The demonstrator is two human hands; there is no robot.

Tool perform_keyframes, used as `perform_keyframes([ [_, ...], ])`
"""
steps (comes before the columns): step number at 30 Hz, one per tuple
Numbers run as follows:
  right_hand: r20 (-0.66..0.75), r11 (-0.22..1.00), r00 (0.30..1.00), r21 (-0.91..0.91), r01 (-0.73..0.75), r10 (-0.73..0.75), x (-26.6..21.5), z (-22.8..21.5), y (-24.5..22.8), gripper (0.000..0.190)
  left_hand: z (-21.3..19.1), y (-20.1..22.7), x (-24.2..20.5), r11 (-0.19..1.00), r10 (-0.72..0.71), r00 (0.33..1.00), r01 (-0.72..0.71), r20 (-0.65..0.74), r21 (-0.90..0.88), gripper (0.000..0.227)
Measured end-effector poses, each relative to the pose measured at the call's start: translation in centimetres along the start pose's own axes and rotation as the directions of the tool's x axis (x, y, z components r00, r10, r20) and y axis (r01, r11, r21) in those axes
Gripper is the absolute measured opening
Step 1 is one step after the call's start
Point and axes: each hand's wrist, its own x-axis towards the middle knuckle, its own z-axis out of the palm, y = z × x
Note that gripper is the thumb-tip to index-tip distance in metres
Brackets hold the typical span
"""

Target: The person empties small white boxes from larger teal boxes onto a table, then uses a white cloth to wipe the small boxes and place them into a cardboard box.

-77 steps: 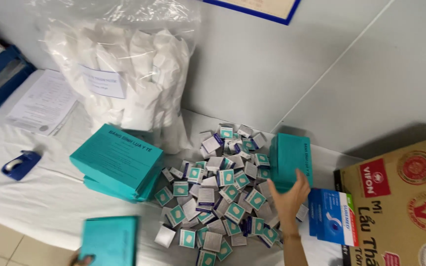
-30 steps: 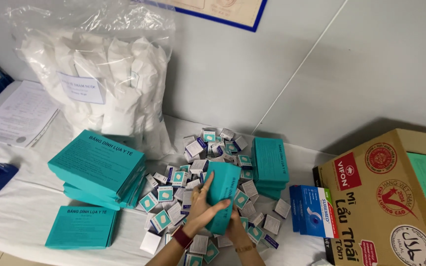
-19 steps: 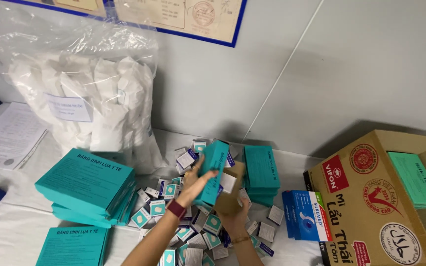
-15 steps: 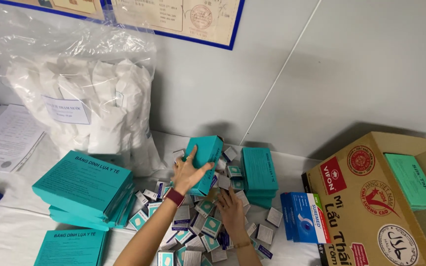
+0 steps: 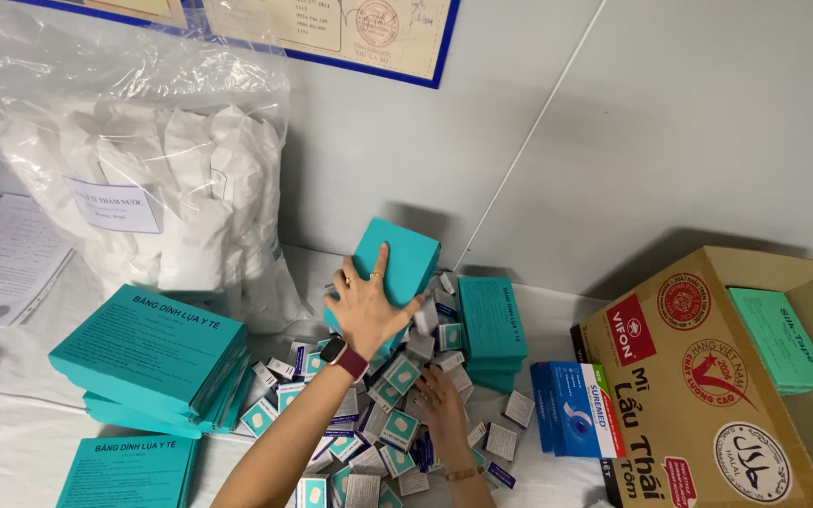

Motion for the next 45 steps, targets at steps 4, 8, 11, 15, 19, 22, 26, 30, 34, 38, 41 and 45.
perform_keyframes([
  [4, 0.065, 0.997, 0.997, -0.07, 0.039, -0.034, -0.1, -0.1, 0.5, 0.07, -3.0, 0.3, -1.3, 0.995, 0.097, 0.985, -0.095, -0.144, 0.019, 0.113],
  [8, 0.051, 0.96, 0.996, -0.269, 0.084, -0.073, -3.7, 4.5, -2.9, 0.076, -3.2, -2.0, -4.0, 0.914, 0.177, 0.928, -0.278, -0.327, -0.295, 0.116],
  [11, 0.224, 0.949, 0.965, -0.252, 0.191, -0.135, -4.7, 4.2, -3.1, 0.075, 1.7, -7.4, -8.4, 0.439, 0.13, 0.979, -0.2, -0.159, -0.876, 0.116],
  [15, 0.426, 0.974, 0.888, -0.059, 0.219, -0.174, -1.9, -1.7, 2.1, 0.073, 15.2, -18.7, -17.9, 0.042, 0.149, 0.941, 0.301, 0.304, -0.953, 0.11],
  [19, 0.623, 0.639, 0.742, -0.472, 0.608, -0.246, -11.9, 7.3, -4.7, 0.074, 9.9, -20.3, -24.7, 0.128, 0.123, 0.883, 0.439, 0.454, -0.889, 0.107],
  [22, 0.902, 0.303, 0.41, -0.356, 0.884, -0.135, -12.6, 7.3, -2.2, 0.077, 5.5, -20.3, -28.6, -0.03, 0.136, 0.836, 0.54, 0.532, -0.841, 0.107],
  [26, 0.934, 0.372, 0.297, -0.351, 0.859, 0.197, -12.0, 2.7, 5.2, 0.065, 12.9, -28.2, -35.0, -0.192, -0.413, 0.662, 0.608, 0.625, -0.77, 0.091],
  [30, 0.928, 0.548, 0.329, -0.37, 0.751, 0.176, -14.1, 7.0, 1.8, 0.068, 11.1, -34.3, -38.8, -0.186, -0.73, 0.508, 0.495, 0.456, -0.849, 0.079],
  [34, 0.798, 0.495, 0.601, -0.5, 0.711, -0.057, -7.5, 3.3, -1.4, 0.046, 3.5, -37.1, -35.7, -0.111, -0.858, 0.45, 0.308, 0.248, -0.945, 0.073],
  [38, 0.54, 0.102, 0.663, -0.731, 0.675, -0.519, -0.1, -0.2, -6.8, 0.033, 1.8, -41.6, -31.0, -0.012, -0.912, 0.401, 0.195, 0.091, -0.981, 0.068],
  [41, 0.489, -0.177, 0.539, -0.83, 0.529, -0.685, 6.7, -5.0, -7.8, 0.039, 4.1, -46.5, -29.0, -0.004, -0.947, 0.307, 0.279, 0.093, -0.96, 0.07],
  [45, 0.313, -0.306, 0.613, -0.944, 0.12, -0.725, 9.4, -7.7, -9.3, 0.065, 8.4, -51.1, -28.3, 0.35, -0.934, 0.232, 0.46, -0.27, -0.816, 0.074],
])
